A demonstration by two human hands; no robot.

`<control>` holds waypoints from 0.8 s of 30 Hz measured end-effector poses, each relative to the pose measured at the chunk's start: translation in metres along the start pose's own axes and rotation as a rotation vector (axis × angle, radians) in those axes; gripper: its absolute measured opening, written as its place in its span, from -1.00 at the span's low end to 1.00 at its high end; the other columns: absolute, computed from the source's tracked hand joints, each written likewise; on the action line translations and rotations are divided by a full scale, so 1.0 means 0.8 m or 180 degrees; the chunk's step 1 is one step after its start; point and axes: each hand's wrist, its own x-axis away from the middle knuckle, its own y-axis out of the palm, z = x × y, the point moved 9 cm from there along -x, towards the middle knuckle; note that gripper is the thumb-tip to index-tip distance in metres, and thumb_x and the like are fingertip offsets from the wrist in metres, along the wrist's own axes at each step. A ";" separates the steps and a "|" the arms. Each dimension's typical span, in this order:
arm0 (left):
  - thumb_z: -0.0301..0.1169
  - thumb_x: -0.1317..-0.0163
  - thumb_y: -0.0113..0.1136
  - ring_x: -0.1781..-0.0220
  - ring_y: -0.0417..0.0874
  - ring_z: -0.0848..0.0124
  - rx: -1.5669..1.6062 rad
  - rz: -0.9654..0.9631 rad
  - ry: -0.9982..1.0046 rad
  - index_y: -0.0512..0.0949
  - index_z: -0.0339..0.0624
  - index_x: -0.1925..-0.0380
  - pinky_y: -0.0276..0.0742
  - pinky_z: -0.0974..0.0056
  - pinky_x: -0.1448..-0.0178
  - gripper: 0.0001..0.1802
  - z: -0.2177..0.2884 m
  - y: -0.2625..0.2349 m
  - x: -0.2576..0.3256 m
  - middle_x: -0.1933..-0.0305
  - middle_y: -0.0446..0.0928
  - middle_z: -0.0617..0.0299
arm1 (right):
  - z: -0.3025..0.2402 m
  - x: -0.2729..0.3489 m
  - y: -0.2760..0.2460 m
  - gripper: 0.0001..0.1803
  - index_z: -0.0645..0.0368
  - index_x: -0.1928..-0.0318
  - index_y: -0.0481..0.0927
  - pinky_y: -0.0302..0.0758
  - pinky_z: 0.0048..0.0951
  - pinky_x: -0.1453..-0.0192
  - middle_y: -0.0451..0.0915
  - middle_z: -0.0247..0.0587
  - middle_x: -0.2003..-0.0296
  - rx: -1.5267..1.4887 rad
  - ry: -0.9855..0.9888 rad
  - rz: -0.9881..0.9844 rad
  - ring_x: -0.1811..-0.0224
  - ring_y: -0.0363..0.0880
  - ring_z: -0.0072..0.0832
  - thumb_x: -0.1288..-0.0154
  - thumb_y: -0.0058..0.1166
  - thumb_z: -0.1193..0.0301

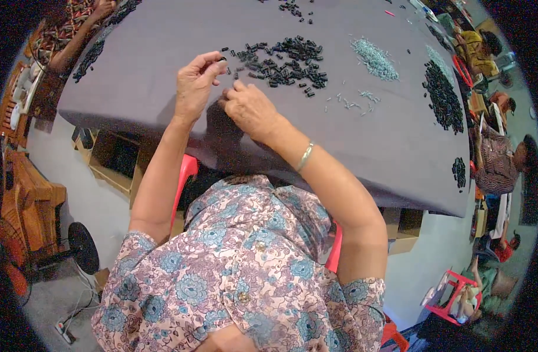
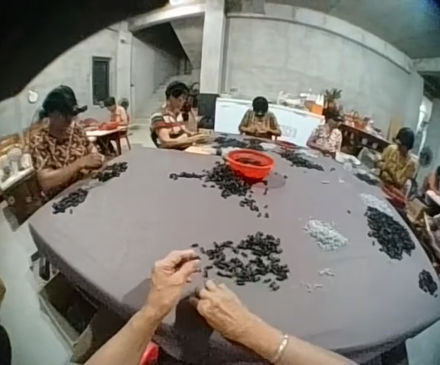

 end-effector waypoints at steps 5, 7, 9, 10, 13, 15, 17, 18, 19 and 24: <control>-0.45 -0.13 0.23 0.35 0.54 0.61 -0.0076 -0.0298 -0.0120 0.61 -0.26 0.26 0.45 0.47 0.30 -0.82 -0.019 0.021 0.011 0.36 0.55 0.34 | 0.039 0.023 -0.008 -0.80 0.16 0.29 0.56 0.50 -0.31 0.09 0.50 -0.17 0.24 -0.0441 0.0852 -0.0016 0.11 0.47 -0.24 0.00 0.02 0.56; -0.47 -0.13 0.21 0.37 0.53 0.62 -0.0013 -0.0504 -0.0416 0.61 -0.24 0.26 0.43 0.49 0.33 -0.83 -0.029 0.039 0.024 0.39 0.55 0.36 | 0.065 0.041 -0.030 -0.81 0.20 0.30 0.55 0.51 -0.32 0.10 0.51 -0.09 0.29 -0.0964 0.1244 0.0450 0.16 0.50 -0.19 -0.01 0.00 0.61; -0.46 -0.14 0.21 0.40 0.51 0.64 0.0045 -0.0800 -0.0518 0.61 -0.23 0.25 0.42 0.51 0.36 -0.83 -0.039 0.060 0.033 0.41 0.55 0.36 | 0.099 0.074 -0.049 -0.77 0.19 0.16 0.53 0.52 -0.43 0.22 0.55 -0.19 0.38 -0.1743 0.1924 0.1006 0.33 0.56 -0.41 -0.15 -0.03 0.65; -0.45 -0.14 0.21 0.40 0.52 0.64 0.0052 -0.0941 -0.0594 0.61 -0.23 0.25 0.42 0.50 0.37 -0.83 -0.037 0.072 0.041 0.41 0.56 0.36 | 0.116 0.090 -0.035 -0.79 0.19 0.17 0.54 0.53 -0.48 0.22 0.54 -0.26 0.36 -0.2908 0.2378 0.1030 0.32 0.54 -0.51 -0.19 -0.04 0.64; -0.44 -0.15 0.20 0.39 0.54 0.64 0.0214 -0.1105 -0.0747 0.61 -0.24 0.23 0.43 0.50 0.37 -0.81 -0.044 0.092 0.058 0.39 0.57 0.35 | 0.122 0.116 -0.019 -0.86 0.20 0.18 0.54 0.57 -0.58 0.23 0.53 -0.38 0.28 -0.4408 0.2777 0.1210 0.28 0.54 -0.64 -0.30 -0.06 0.58; -0.45 -0.16 0.19 0.37 0.55 0.63 0.0251 -0.1167 -0.0815 0.60 -0.25 0.21 0.44 0.50 0.36 -0.80 -0.042 0.100 0.068 0.37 0.58 0.35 | 0.118 0.124 -0.019 -0.87 0.20 0.17 0.54 0.57 -0.58 0.20 0.53 -0.36 0.26 -0.4809 0.2748 0.1432 0.28 0.55 -0.64 -0.30 -0.04 0.57; -0.46 -0.17 0.18 0.37 0.55 0.63 0.0252 -0.1225 -0.0782 0.60 -0.26 0.21 0.45 0.50 0.36 -0.80 -0.037 0.106 0.073 0.37 0.58 0.35 | 0.117 0.130 -0.021 -0.87 0.20 0.17 0.54 0.57 -0.59 0.20 0.53 -0.36 0.26 -0.4755 0.2705 0.1524 0.27 0.55 -0.65 -0.31 -0.03 0.56; -0.46 -0.17 0.17 0.37 0.56 0.63 0.0256 -0.1268 -0.0740 0.59 -0.26 0.20 0.45 0.50 0.35 -0.81 -0.035 0.109 0.074 0.36 0.58 0.34 | 0.117 0.131 -0.023 -0.88 0.20 0.17 0.54 0.56 -0.59 0.20 0.53 -0.37 0.27 -0.4700 0.2646 0.1603 0.27 0.55 -0.65 -0.31 -0.02 0.55; -0.46 -0.17 0.17 0.37 0.56 0.63 0.0252 -0.1269 -0.0738 0.59 -0.26 0.20 0.45 0.50 0.35 -0.81 -0.036 0.110 0.075 0.36 0.58 0.34 | 0.116 0.132 -0.022 -0.88 0.20 0.17 0.54 0.56 -0.59 0.20 0.53 -0.37 0.27 -0.4701 0.2644 0.1607 0.27 0.55 -0.65 -0.31 -0.02 0.55; -0.43 -0.22 0.18 0.34 0.56 0.63 0.0219 -0.1284 -0.0611 0.57 -0.27 0.16 0.46 0.52 0.33 -0.78 -0.031 0.113 0.081 0.36 0.57 0.35 | 0.111 0.135 -0.033 -0.87 0.24 0.22 0.55 0.52 -0.64 0.20 0.53 -0.41 0.29 -0.4227 0.2613 0.1681 0.30 0.52 -0.68 -0.25 -0.04 0.62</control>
